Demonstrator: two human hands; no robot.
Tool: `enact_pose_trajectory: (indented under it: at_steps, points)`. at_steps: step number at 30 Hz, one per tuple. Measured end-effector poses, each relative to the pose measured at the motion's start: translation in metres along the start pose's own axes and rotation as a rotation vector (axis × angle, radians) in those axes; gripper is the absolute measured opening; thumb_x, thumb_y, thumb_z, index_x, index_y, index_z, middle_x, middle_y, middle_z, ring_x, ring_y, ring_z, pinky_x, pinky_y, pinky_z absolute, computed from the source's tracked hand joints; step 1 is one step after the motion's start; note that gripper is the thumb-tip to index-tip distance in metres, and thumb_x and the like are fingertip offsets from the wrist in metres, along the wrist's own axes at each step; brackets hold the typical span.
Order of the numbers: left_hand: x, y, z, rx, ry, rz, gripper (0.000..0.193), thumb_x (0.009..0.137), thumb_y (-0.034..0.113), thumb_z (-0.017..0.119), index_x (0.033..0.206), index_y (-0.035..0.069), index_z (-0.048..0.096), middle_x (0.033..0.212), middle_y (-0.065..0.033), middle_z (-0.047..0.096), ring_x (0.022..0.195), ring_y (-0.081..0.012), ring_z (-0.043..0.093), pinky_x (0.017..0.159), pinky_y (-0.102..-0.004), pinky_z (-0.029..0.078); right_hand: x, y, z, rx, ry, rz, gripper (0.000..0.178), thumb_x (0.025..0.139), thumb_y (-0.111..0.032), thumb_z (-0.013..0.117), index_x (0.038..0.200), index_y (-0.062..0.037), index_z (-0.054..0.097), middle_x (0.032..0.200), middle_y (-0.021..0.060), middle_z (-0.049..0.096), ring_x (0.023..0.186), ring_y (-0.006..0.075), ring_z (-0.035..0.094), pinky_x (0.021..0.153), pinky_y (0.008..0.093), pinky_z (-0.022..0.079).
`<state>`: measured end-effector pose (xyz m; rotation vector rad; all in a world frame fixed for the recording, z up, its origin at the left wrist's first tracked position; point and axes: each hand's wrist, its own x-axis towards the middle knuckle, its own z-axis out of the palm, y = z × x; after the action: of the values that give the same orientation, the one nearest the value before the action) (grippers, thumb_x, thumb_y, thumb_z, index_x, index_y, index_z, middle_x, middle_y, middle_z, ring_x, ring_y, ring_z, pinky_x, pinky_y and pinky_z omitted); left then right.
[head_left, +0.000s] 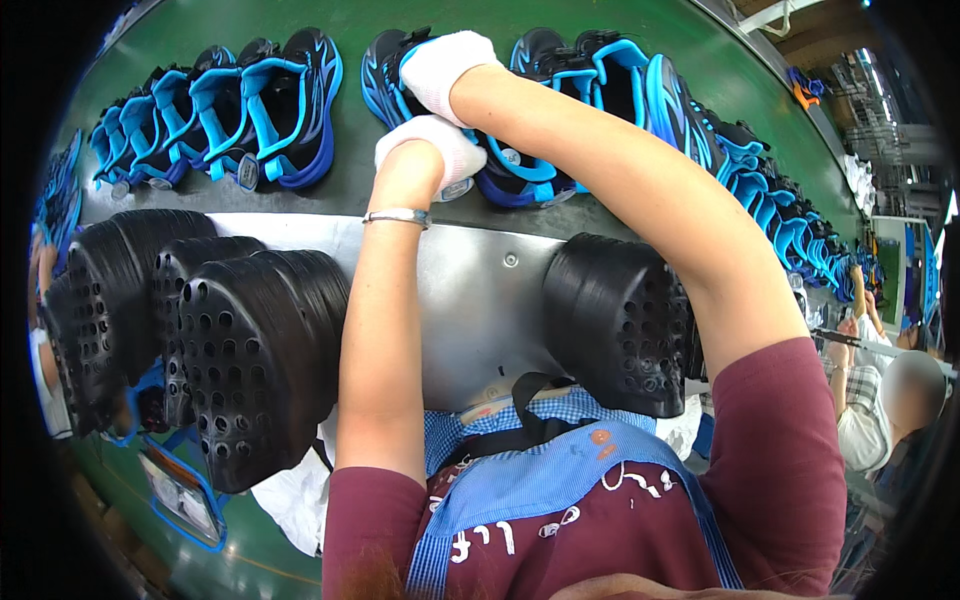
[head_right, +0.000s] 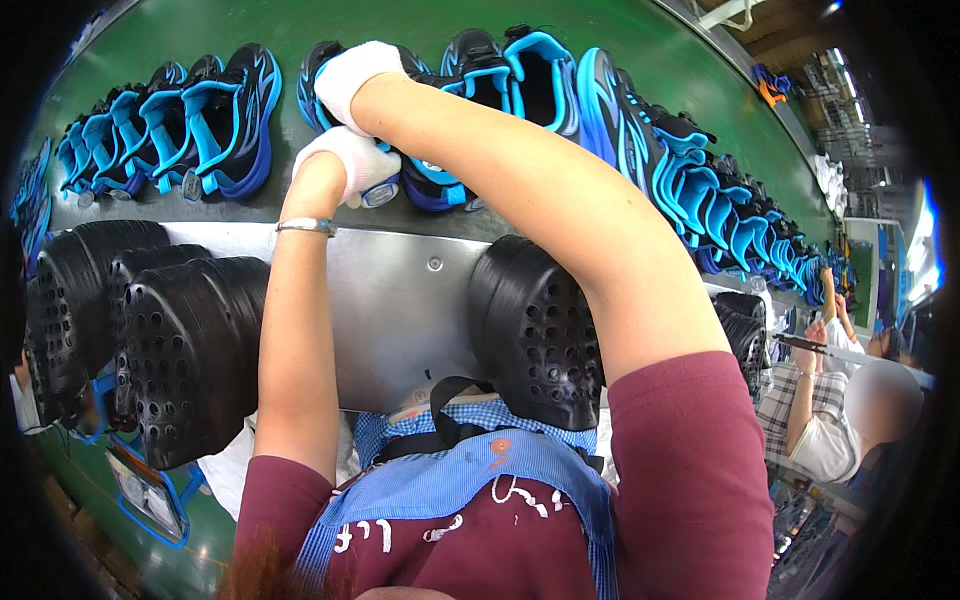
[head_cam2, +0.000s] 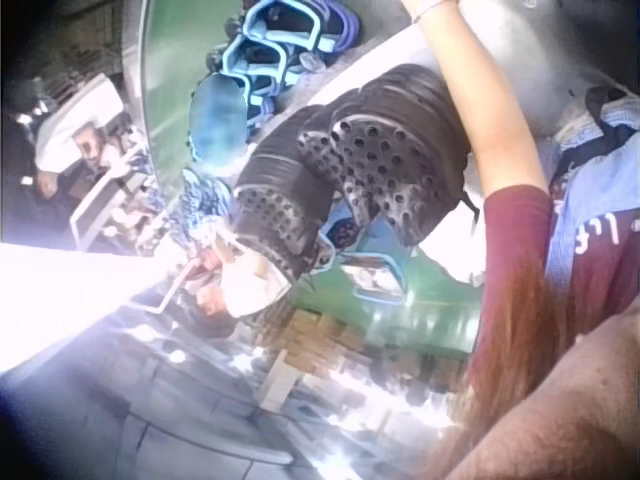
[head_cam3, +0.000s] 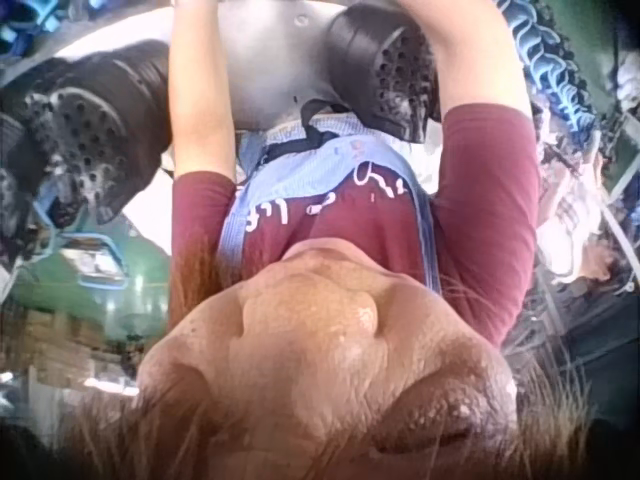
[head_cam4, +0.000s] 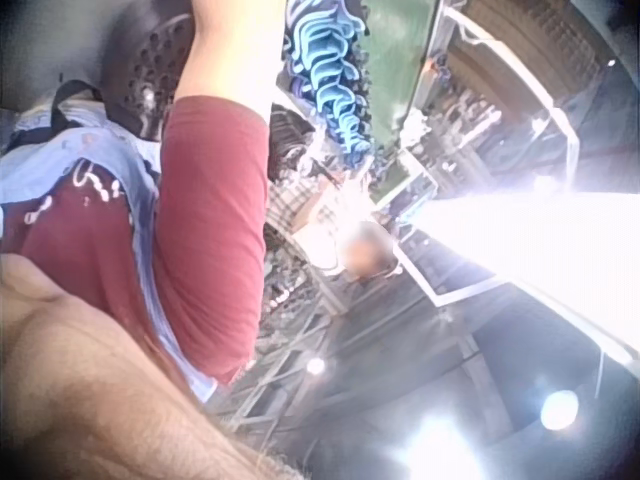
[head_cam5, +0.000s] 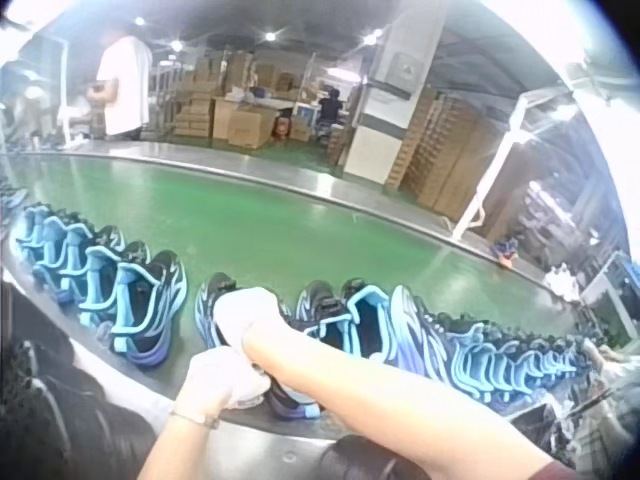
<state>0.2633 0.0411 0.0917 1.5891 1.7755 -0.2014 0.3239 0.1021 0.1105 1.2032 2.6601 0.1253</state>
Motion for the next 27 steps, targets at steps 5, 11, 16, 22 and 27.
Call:
enact_pose_trajectory:
  at_steps: [5, 11, 16, 22, 27]
  points:
    - [0.001, -0.009, 0.003, -0.043, 0.000, 0.043, 0.048, 0.081, 0.038, 0.058, 0.100, -0.004, 0.070, 0.083, -0.0199, 0.071, 0.071, -0.0288, 0.071, 0.070, -0.0372, 0.055, -0.041, 0.019, -0.031, 0.255, -0.077, -0.101, 0.032, 0.088, -0.030, 0.052, 0.098, -0.0098, 0.074, 0.101, 0.0150, 0.071, 0.093, 0.0333, 0.069, 0.082, 0.0438, 0.054]
    - [-0.030, -0.026, 0.002, 0.038, 0.313, 0.091, 0.052, 0.082, 0.045, 0.064, 0.110, 0.001, 0.069, 0.098, -0.0208, 0.071, 0.085, -0.0326, 0.068, 0.080, -0.0385, 0.054, -0.223, 0.065, -0.090, 0.300, 0.090, -0.139, 0.031, 0.090, -0.034, 0.054, 0.096, -0.0065, 0.067, 0.086, 0.0161, 0.066, 0.084, 0.0345, 0.065, 0.074, 0.0434, 0.051]
    - [-0.069, -0.005, 0.035, 0.223, 1.055, 0.093, 0.041, 0.086, 0.038, 0.067, 0.121, 0.018, 0.067, 0.123, -0.0077, 0.062, 0.105, -0.0317, 0.061, 0.091, -0.0420, 0.051, -0.366, 0.087, -0.097, 0.360, 0.188, 0.086, 0.031, 0.077, -0.024, 0.074, 0.100, -0.0060, 0.067, 0.087, 0.0095, 0.064, 0.082, 0.0267, 0.065, 0.071, 0.0350, 0.052]
    - [-0.093, 0.043, 0.081, -0.059, 1.091, 0.538, 0.032, 0.084, 0.024, 0.071, 0.113, 0.010, 0.070, 0.114, -0.0129, 0.064, 0.103, -0.0302, 0.061, 0.091, -0.0375, 0.050, -0.449, 0.081, -0.083, 0.380, 0.190, 0.246, 0.062, 0.061, -0.034, 0.083, 0.111, -0.0043, 0.064, 0.111, 0.0131, 0.064, 0.101, 0.0312, 0.064, 0.084, 0.0374, 0.052]
    - [-0.107, 0.059, 0.097, -0.115, 0.916, 0.609, 0.029, 0.088, 0.019, 0.070, 0.115, 0.008, 0.070, 0.115, -0.0111, 0.063, 0.094, -0.0206, 0.066, 0.079, -0.0297, 0.054, -0.459, 0.083, -0.065, 0.455, 0.230, 0.324, 0.057, 0.062, -0.028, 0.082, 0.111, -0.0067, 0.061, 0.113, 0.0112, 0.061, 0.101, 0.0311, 0.062, 0.085, 0.0380, 0.051]
